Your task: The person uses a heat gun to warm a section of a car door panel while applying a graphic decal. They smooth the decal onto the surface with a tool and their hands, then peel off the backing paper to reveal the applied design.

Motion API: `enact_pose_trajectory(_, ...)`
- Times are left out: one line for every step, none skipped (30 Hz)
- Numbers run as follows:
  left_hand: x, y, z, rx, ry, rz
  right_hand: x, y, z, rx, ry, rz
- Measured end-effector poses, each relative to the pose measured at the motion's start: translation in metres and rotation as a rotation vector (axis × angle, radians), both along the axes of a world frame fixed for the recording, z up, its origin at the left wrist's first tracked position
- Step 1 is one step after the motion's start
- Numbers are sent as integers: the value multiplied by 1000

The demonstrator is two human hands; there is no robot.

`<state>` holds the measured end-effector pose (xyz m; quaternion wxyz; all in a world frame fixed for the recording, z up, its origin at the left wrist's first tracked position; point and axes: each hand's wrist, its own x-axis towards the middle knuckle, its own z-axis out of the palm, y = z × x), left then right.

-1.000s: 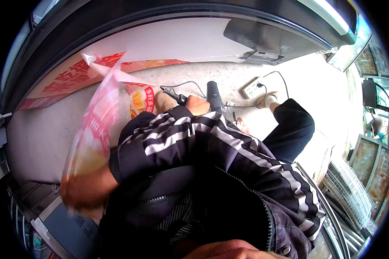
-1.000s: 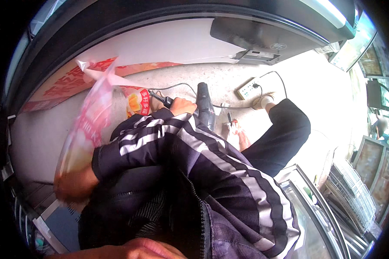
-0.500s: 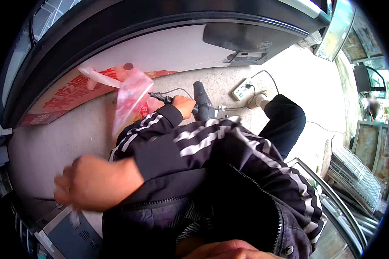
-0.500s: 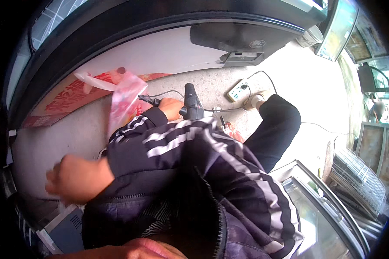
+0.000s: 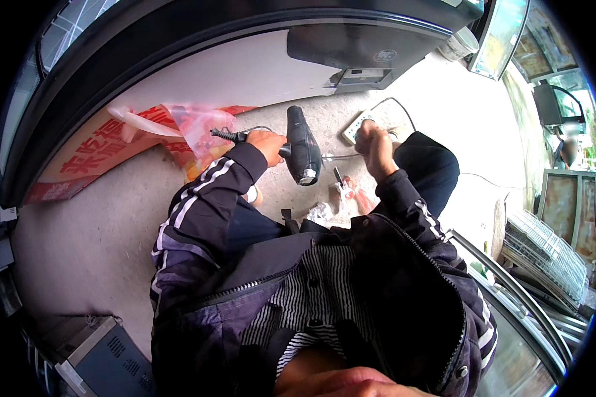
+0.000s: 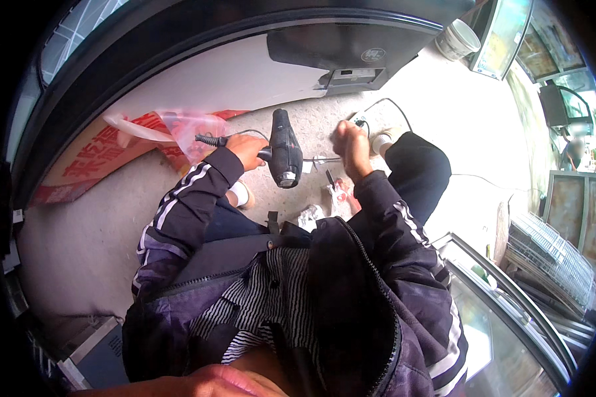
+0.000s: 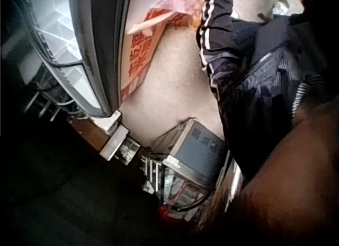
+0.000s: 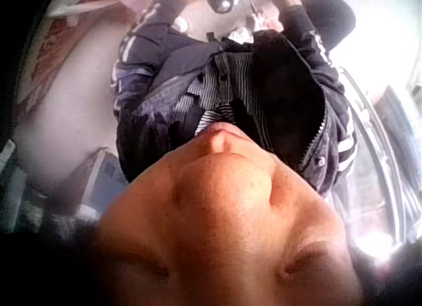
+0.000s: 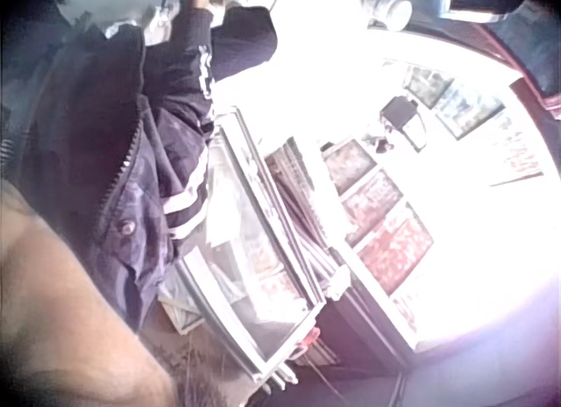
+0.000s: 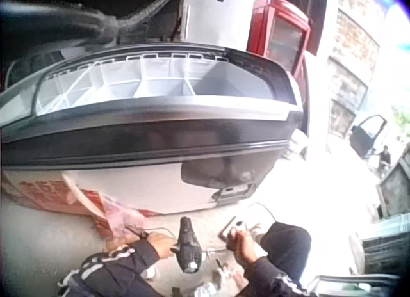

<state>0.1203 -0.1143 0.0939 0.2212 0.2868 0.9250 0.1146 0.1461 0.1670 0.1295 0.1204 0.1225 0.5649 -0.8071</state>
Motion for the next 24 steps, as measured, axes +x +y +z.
enact_pose_trajectory(-1,2,7,-7,-11,13,-2,9,2,-118,-112,-41)
enact_pose_trajectory(-2,2,9,3,-11,12,-5,19,1,-149,-173,-19)
enact_pose_trajectory(-2,3,12,28,5,18,-7,24,0,-167,-195,-34)
enact_pose_trajectory(-3,4,15,53,22,24,-10,28,-1,-185,-217,-50)
enact_pose_trajectory(-3,5,17,79,38,30,-14,33,-2,-203,-239,-65)
enact_pose_trajectory(-4,6,18,93,61,24,-17,39,-6,-231,-305,-90)
enact_pose_trajectory(-4,6,19,107,85,17,-22,42,-12,-202,-296,-88)
enact_pose_trajectory(-5,6,21,122,108,9,-27,44,-18,-174,-287,-86)
enact_pose_trajectory(-4,8,21,129,111,7,-28,48,-22,-140,-285,-92)
enact_pose_trajectory(-5,9,24,136,114,4,-28,56,-25,-122,-239,20)
enact_pose_trajectory(-6,9,25,145,117,0,-30,61,-29,-121,-198,11)
enact_pose_trajectory(-4,4,22,173,160,11,-31,53,-24,-129,-159,11)
enact_pose_trajectory(-3,5,27,163,158,34,-32,50,-19,-129,-121,5)
enact_pose_trajectory(-2,5,30,171,158,38,-32,51,-14,-130,-132,-3)
enact_pose_trajectory(-3,5,32,182,162,41,-35,51,-15,-119,-138,-21)
enact_pose_trajectory(-4,7,35,188,153,37,-38,51,-17,-108,-143,-38)
enact_pose_trajectory(-5,8,39,194,145,34,-43,53,-19,-98,-147,-53)
enact_pose_trajectory(-5,9,40,200,138,38,-48,57,-16,-107,-136,26)
enact_pose_trajectory(-6,8,38,213,146,36,-51,58,-14,-108,-144,26)
enact_pose_trajectory(-6,6,35,226,154,35,-56,57,-13,-109,-150,27)
enact_pose_trajectory(-7,8,35,240,164,35,-62,55,-8,-107,-156,28)
enact_pose_trajectory(-8,11,39,226,146,39,-68,55,-8,-110,-132,35)
enact_pose_trajectory(-10,13,40,228,149,41,-76,56,-6,-90,-121,66)
enact_pose_trajectory(-12,14,40,227,150,42,-83,56,-2,-73,-113,98)
